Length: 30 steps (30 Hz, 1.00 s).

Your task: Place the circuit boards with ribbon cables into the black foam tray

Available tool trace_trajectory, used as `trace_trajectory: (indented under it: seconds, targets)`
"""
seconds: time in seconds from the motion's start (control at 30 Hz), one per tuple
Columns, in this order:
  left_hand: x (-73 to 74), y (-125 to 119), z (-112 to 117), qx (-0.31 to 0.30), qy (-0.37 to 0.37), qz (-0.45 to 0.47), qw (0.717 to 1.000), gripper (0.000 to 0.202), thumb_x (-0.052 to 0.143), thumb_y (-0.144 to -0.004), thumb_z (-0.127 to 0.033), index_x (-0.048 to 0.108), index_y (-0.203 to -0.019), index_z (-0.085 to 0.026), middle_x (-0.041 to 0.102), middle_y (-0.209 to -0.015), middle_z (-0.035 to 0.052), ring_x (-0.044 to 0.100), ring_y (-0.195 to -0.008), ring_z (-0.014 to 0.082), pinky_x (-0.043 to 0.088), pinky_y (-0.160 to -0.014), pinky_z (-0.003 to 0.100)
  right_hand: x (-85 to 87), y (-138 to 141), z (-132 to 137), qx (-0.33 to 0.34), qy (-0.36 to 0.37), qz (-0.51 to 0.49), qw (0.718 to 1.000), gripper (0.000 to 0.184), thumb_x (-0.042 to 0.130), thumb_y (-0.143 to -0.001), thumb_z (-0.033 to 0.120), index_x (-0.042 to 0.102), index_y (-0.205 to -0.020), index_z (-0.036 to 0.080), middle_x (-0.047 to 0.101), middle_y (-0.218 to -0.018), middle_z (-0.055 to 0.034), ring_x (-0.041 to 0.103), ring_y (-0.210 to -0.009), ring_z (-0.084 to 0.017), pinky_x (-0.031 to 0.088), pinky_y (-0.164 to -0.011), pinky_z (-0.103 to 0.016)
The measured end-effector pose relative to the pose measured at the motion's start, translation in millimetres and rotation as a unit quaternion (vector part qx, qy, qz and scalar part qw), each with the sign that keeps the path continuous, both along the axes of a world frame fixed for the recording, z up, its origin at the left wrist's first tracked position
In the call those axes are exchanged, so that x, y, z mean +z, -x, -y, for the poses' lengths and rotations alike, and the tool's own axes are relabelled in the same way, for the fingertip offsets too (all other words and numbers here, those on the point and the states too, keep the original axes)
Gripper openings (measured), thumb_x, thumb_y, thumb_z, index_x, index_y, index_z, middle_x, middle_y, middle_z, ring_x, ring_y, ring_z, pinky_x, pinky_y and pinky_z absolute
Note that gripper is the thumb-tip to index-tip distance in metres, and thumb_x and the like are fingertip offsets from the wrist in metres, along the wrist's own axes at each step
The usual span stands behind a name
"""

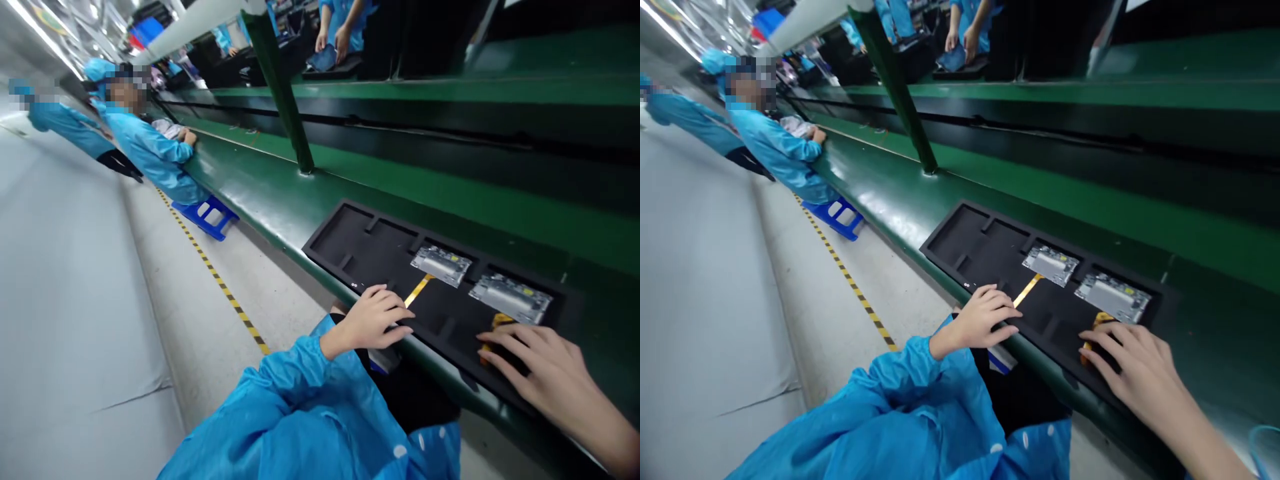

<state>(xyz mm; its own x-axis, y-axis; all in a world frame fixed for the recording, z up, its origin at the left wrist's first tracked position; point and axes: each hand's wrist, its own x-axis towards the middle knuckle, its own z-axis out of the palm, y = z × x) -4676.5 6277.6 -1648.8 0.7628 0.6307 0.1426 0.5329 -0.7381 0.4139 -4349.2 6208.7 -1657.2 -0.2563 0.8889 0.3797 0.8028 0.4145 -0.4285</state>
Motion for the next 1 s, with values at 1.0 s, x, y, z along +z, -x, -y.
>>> trace_trajectory:
  seconds: [1.0]
  targets:
    - [-46.5,-4.6,5.5,0.069,-0.119,0.152,0.979,0.035,0.063,-0.097,-0.038,0.082,-0.122,-0.024,0.086,-0.113,0.0081,0.08,-0.105,0.0259,0.052,-0.113,0.049,15.8,27.1,-97.6,0.001,-0.023,-0.042,0.999,0.02,0.06,-0.105,0.039,0.071,-0.104,0.024,0.075,-0.112,-0.0138,0.067,-0.111,-0.033,0.052,-0.098,-0.056]
